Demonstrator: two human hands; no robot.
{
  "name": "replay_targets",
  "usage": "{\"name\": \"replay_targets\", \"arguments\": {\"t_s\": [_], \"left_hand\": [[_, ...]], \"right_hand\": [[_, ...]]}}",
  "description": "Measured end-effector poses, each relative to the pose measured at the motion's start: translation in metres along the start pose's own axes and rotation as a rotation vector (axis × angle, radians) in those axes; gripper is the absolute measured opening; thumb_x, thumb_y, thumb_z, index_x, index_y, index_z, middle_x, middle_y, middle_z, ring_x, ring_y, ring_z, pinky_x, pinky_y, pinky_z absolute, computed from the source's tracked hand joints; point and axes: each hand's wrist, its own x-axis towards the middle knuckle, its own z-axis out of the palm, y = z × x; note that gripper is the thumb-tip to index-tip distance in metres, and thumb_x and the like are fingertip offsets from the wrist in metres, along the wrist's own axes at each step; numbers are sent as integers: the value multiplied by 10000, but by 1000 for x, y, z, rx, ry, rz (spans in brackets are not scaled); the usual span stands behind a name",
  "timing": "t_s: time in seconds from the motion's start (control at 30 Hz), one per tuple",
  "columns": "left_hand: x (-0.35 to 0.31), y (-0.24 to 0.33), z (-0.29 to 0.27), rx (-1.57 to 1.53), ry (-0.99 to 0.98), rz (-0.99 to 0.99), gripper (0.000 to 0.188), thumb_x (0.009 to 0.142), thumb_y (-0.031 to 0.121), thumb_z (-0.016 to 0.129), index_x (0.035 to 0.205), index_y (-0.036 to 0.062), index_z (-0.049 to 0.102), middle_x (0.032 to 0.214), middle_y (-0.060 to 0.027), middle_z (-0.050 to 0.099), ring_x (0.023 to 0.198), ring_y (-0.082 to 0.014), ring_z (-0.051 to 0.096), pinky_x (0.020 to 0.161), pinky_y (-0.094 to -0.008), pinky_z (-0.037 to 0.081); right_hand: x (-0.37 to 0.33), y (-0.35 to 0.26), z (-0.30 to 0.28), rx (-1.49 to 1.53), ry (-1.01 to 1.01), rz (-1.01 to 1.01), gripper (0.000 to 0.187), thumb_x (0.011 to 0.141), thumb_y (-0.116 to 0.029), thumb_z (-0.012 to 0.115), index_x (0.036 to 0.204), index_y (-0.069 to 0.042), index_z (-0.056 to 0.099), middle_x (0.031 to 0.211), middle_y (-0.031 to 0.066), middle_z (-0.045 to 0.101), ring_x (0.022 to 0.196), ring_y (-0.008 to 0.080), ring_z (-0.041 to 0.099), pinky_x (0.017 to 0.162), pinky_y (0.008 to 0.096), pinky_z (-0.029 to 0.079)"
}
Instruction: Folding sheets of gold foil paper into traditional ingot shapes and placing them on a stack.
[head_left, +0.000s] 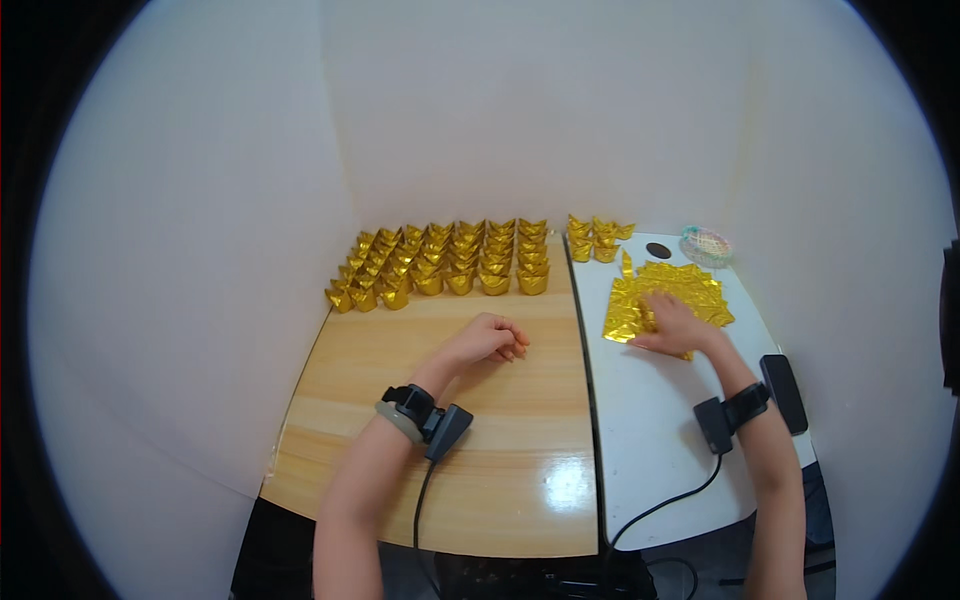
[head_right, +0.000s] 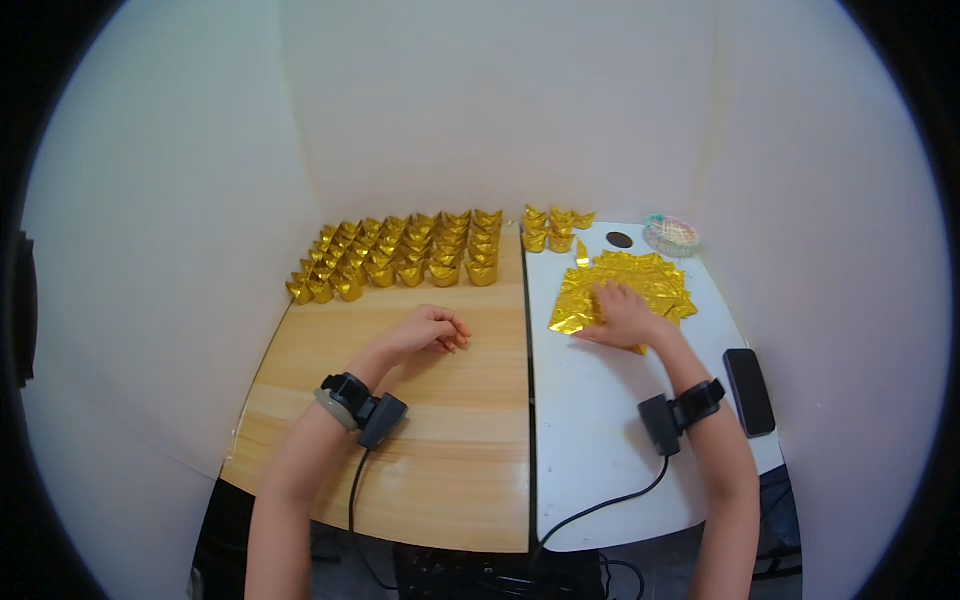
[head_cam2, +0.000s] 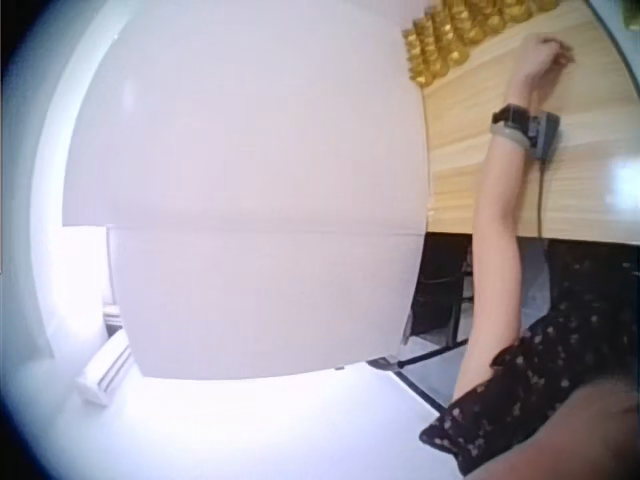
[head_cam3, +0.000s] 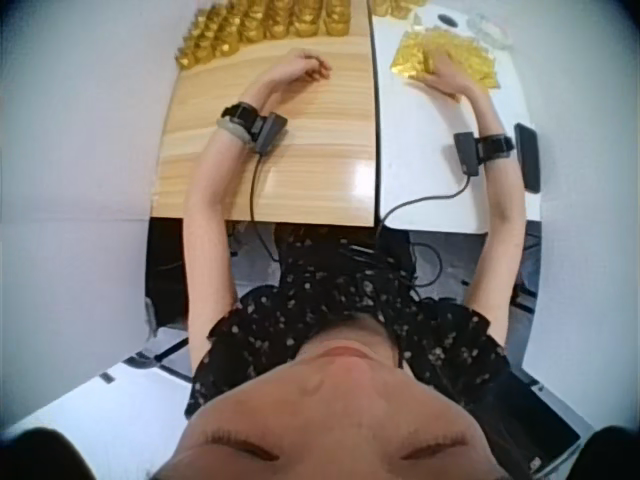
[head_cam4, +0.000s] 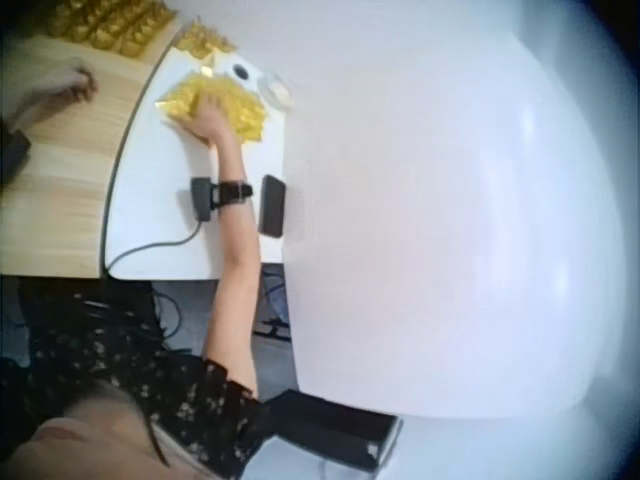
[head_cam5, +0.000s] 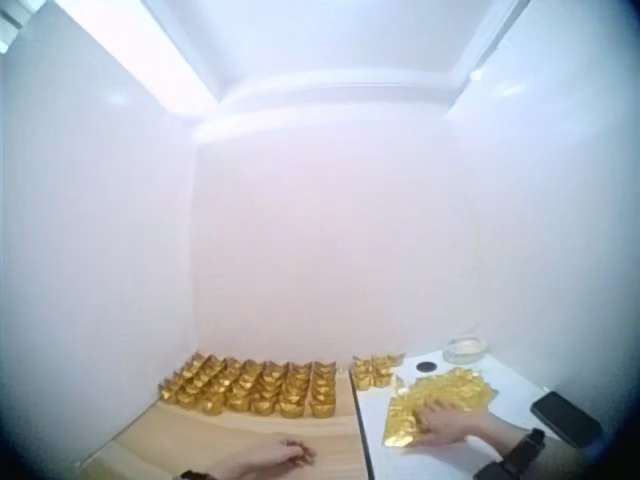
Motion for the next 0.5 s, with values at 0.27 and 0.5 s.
{"name": "replay_targets", "arguments": {"t_s": [0.27,0.5], "left_hand": [[23,-1,33,83,-9,49,222,876,79,443,972,20,634,866,-38,652,758,-80,585,688,-200,458],[3,-20,22,-29,17,131,194,866,72,485,982,6,625,878,-51,652,831,-106,596,762,-215,456]], "right_hand": [[-17,-23,42,50,264,23,689,863,-564,448,1287,-23,418,1253,264,447,1195,416,409,977,484,354],[-37,-12,-18,187,65,124,487,901,-445,447,959,8,613,910,216,628,865,342,613,715,435,489]]}}
